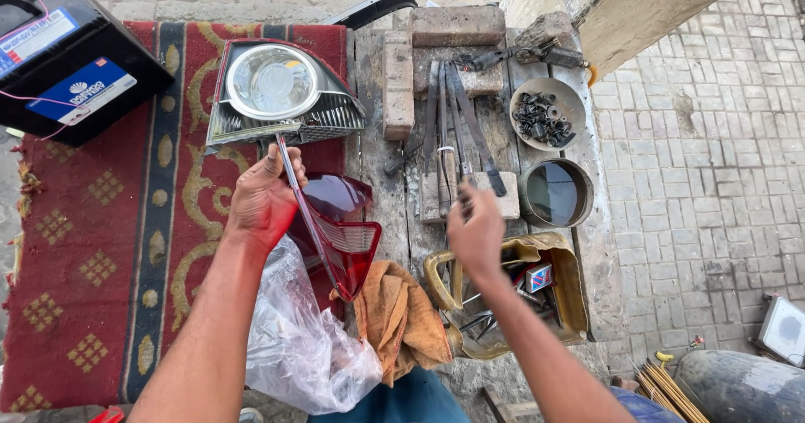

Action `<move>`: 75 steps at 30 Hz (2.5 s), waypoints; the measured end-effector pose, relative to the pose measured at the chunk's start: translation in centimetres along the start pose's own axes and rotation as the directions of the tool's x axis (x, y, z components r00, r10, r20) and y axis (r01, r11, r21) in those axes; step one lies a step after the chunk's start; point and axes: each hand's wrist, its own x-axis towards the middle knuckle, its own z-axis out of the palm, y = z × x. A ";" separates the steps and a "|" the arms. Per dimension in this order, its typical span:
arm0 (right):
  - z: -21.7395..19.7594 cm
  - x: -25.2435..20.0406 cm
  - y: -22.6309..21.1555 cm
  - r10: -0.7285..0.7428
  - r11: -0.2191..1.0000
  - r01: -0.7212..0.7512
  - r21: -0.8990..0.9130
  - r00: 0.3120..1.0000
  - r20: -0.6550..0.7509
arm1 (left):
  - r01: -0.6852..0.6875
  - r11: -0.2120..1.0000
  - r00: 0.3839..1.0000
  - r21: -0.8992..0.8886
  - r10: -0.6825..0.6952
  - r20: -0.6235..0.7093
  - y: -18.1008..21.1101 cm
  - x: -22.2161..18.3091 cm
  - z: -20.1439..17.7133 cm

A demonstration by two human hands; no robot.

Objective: The person removes a red plastic tail light lens from a plastic bag and uses a tool to trim or smooth the edges of the lens over a workspace.

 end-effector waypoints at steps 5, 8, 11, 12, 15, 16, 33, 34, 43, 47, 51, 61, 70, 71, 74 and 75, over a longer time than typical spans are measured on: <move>5.9 -4.4 3.4 0.187 0.924 -0.292 0.247 0.908 0.375 | 0.026 1.000 0.999 -0.004 -0.026 0.024 -0.3 0.1 -0.9; 8.5 -4.4 4.9 0.292 0.685 -0.584 0.436 0.768 0.570 | 0.035 0.999 0.998 -0.027 -0.033 0.055 -0.3 0.2 -1.7; 9.3 -4.2 4.4 0.307 0.484 -0.701 0.524 0.697 0.648 | 0.038 0.997 0.997 -0.068 -0.033 0.072 -0.3 -0.4 -2.1; 9.3 -4.0 4.1 0.288 0.417 -0.732 0.539 0.669 0.685 | 0.039 0.995 0.996 -0.094 -0.031 0.083 -0.2 -0.6 -2.1; 12.2 -3.0 9.3 0.208 0.264 -0.769 0.583 0.635 0.744 | 0.039 0.991 0.995 -0.127 -0.027 0.096 -0.2 -1.2 -3.0; 11.4 -3.0 8.7 0.205 0.267 -0.768 0.582 0.636 0.744 | 0.035 0.991 0.995 -0.129 -0.023 0.096 -0.4 -1.0 -3.8; 5.2 -2.7 1.3 0.029 0.115 -0.511 0.852 0.859 0.511 | -0.133 0.850 0.795 -0.510 0.399 0.457 -3.1 0.8 -5.5; 5.5 -2.5 2.4 0.032 0.116 -0.510 0.852 0.859 0.510 | -0.131 0.849 0.796 -0.511 0.397 0.457 -1.7 -0.4 -3.7; 6.1 -1.1 5.0 0.052 0.176 -0.469 0.865 0.882 0.468 | 0.119 0.964 0.973 -0.238 -0.065 0.223 6.7 -5.3 3.2; 4.2 -1.8 0.6 0.042 0.207 -0.461 0.863 0.885 0.463 | 0.122 0.944 0.960 -0.306 -0.034 0.279 7.0 -5.7 3.3; 3.8 -1.6 0.4 0.033 0.234 -0.460 0.857 0.885 0.465 | 0.125 0.942 0.958 -0.312 -0.033 0.283 6.6 -5.1 2.0; 1.3 -1.3 -1.1 -0.067 0.232 -0.421 0.877 0.892 0.446 | 0.194 0.886 0.949 -0.420 -0.062 0.308 6.7 -5.5 3.2; 0.6 -1.5 -0.9 -0.137 0.238 -0.391 0.889 0.893 0.429 | 0.164 0.880 0.935 -0.446 0.005 0.355 6.5 -4.5 3.6; 0.6 -1.7 -1.1 -0.129 0.235 -0.396 0.888 0.892 0.432 | 0.186 0.881 0.921 -0.435 -0.002 0.390 6.5 -4.3 3.2; 0.4 -1.3 -1.4 -0.125 0.237 -0.394 0.888 0.894 0.430 | 0.219 0.874 0.898 -0.434 -0.007 0.439 6.5 -3.7 3.1; 0.4 -1.5 -1.4 -0.122 0.235 -0.397 0.887 0.893 0.432 | 0.232 0.866 0.895 -0.443 -0.012 0.445 6.5 -3.9 2.9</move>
